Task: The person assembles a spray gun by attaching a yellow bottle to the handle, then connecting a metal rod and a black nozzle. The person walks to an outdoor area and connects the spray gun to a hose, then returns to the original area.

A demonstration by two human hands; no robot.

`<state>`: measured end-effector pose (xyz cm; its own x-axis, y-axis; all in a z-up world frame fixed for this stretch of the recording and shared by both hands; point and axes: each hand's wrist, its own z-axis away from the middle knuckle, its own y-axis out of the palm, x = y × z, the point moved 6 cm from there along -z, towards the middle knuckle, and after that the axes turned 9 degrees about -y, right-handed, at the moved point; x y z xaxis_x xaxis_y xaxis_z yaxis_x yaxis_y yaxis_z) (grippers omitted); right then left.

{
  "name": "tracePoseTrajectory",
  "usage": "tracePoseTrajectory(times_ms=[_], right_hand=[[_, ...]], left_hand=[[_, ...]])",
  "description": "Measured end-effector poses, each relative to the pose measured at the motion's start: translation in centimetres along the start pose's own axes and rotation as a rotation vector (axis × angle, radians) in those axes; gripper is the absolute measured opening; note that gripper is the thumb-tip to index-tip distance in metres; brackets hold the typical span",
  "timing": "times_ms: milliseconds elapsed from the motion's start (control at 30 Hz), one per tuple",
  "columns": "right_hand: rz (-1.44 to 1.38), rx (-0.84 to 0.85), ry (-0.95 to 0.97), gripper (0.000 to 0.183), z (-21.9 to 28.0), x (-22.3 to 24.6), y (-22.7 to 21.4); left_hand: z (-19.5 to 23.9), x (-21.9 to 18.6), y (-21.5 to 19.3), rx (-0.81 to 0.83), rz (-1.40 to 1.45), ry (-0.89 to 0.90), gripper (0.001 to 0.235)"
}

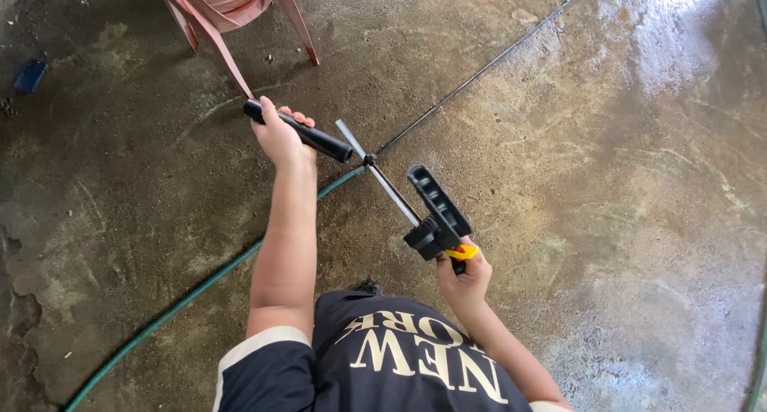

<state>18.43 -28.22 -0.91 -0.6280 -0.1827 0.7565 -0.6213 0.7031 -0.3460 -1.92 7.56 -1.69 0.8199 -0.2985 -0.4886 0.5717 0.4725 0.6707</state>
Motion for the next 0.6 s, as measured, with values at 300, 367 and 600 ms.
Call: tracePoseTrajectory(times_ms=[300, 367, 600], right_hand=[[0.094, 0.047, -0.147, 0.048, -1.9, 3.8, 1.4], [0.077, 0.046, -0.175, 0.047, -1.1, 2.2, 1.5], [-0.207, 0.146, 0.115, 0.041, -1.1, 0.1, 0.2]], left_hand=[[5.4, -0.1, 0.6, 0.147, 0.017, 0.35, 0.03], [6.1, -0.4, 1.2, 0.18, 0.005, 0.381, 0.032], [3.3, 1.6, 2.0, 0.351, -0.114, 0.042, 0.032]])
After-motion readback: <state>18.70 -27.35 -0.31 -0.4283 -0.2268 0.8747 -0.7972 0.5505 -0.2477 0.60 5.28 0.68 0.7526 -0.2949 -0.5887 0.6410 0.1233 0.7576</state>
